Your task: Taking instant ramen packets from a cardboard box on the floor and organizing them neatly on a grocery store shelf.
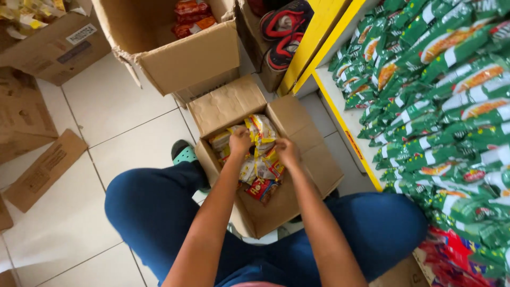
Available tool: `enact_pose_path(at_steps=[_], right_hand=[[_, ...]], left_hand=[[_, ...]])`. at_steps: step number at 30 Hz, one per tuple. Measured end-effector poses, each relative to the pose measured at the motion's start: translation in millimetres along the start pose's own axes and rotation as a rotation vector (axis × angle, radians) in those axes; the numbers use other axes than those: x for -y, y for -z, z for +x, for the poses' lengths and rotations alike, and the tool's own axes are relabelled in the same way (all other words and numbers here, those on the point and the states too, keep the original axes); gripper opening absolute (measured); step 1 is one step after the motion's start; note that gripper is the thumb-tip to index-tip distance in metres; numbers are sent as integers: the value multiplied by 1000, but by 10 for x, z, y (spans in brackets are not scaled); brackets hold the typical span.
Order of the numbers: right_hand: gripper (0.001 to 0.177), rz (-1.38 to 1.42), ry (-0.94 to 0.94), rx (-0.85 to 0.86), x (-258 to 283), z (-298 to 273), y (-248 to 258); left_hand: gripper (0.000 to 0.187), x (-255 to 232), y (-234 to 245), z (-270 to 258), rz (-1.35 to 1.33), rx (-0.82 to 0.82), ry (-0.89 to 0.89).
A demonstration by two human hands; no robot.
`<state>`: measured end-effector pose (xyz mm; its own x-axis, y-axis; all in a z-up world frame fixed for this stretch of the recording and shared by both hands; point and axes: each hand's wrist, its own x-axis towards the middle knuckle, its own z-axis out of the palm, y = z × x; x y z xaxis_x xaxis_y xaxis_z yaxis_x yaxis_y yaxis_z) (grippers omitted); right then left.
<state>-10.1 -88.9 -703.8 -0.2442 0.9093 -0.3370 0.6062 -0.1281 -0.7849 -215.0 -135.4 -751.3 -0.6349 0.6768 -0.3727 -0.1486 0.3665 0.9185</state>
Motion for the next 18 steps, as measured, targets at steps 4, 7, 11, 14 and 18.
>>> enact_pose_path(at_steps=[4, 7, 11, 14, 18], right_hand=[[28, -4, 31, -50, -468, 91, -306], [37, -41, -14, -126, -296, 38, -378], [50, -24, -2, -223, -111, -33, -464], [57, -101, 79, -332, 20, -66, -519], [72, -142, 271, -454, 176, -133, -515]], left_hand=[[22, 199, -137, 263, 274, -116, -12], [25, 480, -236, 543, 303, -123, 8], [39, 645, -393, 709, 206, -83, -71], [42, 497, -456, 667, 163, -35, -7], [37, 117, -422, 511, 252, -19, 10]])
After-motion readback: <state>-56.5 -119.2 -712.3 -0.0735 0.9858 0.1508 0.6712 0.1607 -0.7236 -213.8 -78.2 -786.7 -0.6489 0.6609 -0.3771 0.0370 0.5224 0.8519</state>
